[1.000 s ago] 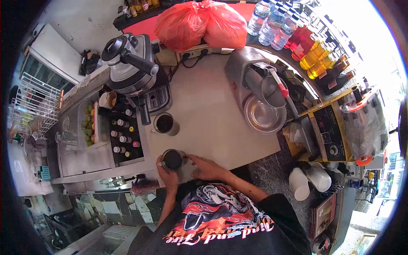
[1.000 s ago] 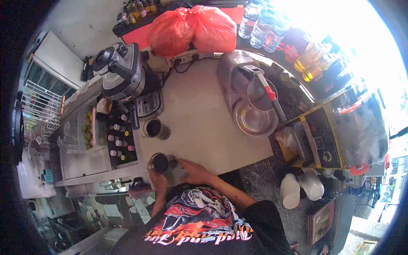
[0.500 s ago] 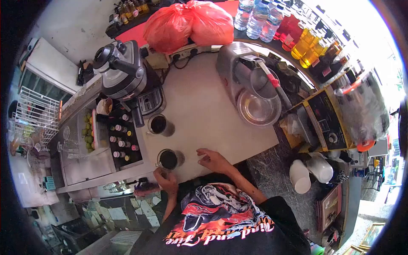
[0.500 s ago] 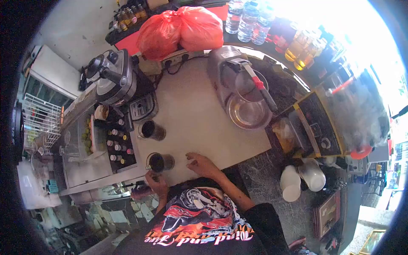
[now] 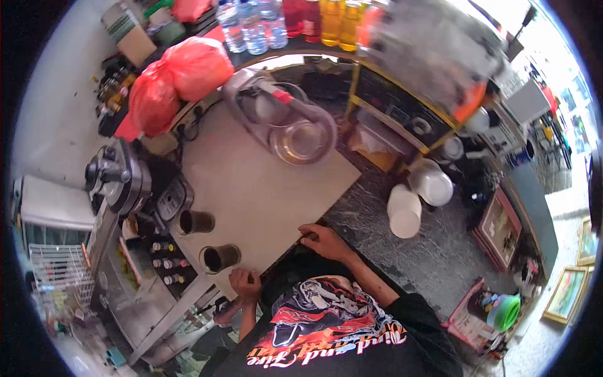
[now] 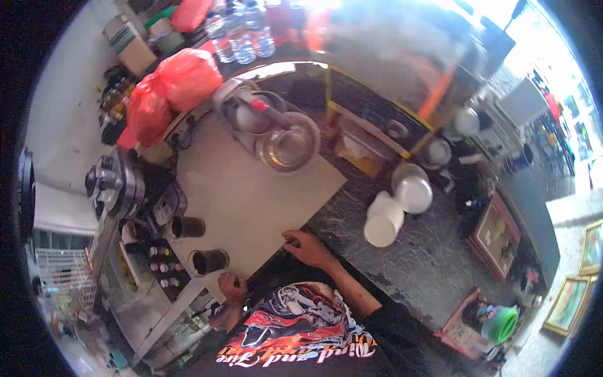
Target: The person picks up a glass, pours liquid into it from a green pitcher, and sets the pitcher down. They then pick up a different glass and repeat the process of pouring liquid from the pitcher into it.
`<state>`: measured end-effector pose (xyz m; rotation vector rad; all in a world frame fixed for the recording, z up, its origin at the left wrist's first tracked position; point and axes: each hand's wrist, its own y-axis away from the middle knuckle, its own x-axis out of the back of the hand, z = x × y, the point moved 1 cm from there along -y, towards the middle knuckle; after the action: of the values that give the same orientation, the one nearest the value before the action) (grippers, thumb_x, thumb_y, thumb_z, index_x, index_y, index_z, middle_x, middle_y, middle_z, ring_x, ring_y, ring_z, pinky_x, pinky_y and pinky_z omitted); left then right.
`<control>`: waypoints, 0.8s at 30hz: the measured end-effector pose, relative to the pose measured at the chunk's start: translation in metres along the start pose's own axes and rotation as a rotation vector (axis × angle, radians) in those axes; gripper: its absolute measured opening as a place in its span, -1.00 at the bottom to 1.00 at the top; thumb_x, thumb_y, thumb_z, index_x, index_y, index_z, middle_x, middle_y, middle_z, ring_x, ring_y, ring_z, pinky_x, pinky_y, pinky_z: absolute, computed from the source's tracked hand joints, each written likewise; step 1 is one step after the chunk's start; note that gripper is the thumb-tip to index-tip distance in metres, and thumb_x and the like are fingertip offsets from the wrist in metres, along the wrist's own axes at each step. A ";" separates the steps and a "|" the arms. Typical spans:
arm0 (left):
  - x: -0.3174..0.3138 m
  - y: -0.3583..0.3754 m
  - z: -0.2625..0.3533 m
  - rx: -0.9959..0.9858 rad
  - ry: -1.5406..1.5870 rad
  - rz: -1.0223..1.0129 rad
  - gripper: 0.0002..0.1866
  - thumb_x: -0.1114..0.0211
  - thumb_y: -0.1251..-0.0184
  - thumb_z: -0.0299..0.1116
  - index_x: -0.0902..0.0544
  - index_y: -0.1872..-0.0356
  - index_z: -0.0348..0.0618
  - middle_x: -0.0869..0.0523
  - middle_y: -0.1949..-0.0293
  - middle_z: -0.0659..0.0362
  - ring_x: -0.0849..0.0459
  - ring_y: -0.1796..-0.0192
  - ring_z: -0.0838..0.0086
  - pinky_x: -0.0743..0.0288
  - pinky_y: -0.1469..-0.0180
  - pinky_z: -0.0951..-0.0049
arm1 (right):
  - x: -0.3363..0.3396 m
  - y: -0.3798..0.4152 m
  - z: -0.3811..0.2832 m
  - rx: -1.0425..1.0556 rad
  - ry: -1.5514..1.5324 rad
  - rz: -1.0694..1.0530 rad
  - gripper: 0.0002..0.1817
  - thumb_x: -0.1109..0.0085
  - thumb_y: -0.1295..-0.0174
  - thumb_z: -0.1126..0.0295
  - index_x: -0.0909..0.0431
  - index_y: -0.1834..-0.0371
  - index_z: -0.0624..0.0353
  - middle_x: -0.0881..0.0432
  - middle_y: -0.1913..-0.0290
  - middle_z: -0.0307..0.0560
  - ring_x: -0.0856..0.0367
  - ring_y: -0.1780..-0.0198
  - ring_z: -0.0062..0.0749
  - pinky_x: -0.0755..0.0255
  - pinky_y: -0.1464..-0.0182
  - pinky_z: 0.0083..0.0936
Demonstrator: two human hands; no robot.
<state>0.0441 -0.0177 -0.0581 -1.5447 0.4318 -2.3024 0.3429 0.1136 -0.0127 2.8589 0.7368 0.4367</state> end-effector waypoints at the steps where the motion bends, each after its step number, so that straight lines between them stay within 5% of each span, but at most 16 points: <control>1: -0.002 -0.007 0.009 -0.073 0.067 -0.029 -0.85 -0.35 -0.04 -0.41 -0.53 0.52 -0.20 -0.57 0.43 0.00 -0.58 0.25 0.01 -0.41 0.11 0.04 | 0.008 0.013 -0.001 0.001 -0.048 0.050 -0.58 -0.25 -0.36 0.33 -0.53 -0.24 0.22 -0.68 -0.13 0.05 -0.71 -0.02 -0.22 -0.57 -0.11 -0.32; 13: -0.083 -0.089 0.237 -0.589 0.576 -0.452 -0.83 -0.39 -0.16 -0.45 -0.58 0.53 -0.22 -0.57 0.51 0.07 -0.61 0.37 0.11 -0.48 0.27 0.17 | 0.082 0.210 0.074 -0.254 -0.172 0.720 -0.74 -0.24 -0.36 0.33 -0.67 -0.02 0.22 -0.78 0.11 -0.01 -0.74 0.09 -0.30 -0.56 0.01 -0.40; 24: -0.125 0.020 0.404 -0.774 0.701 -0.899 -0.77 -0.38 -0.23 -0.40 -0.56 0.58 -0.18 -0.55 0.54 0.13 -0.57 0.45 0.13 -0.40 0.34 0.17 | 0.104 0.443 0.151 -0.413 -0.392 1.490 -0.82 -0.21 -0.30 0.46 -0.70 0.12 0.29 -0.77 0.26 -0.07 -0.71 0.23 -0.51 -0.56 0.10 -0.53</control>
<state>0.4660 -0.0072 -0.0219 -1.2759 1.0716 -3.7175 0.6755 -0.2306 -0.0324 2.3844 -1.4349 0.0903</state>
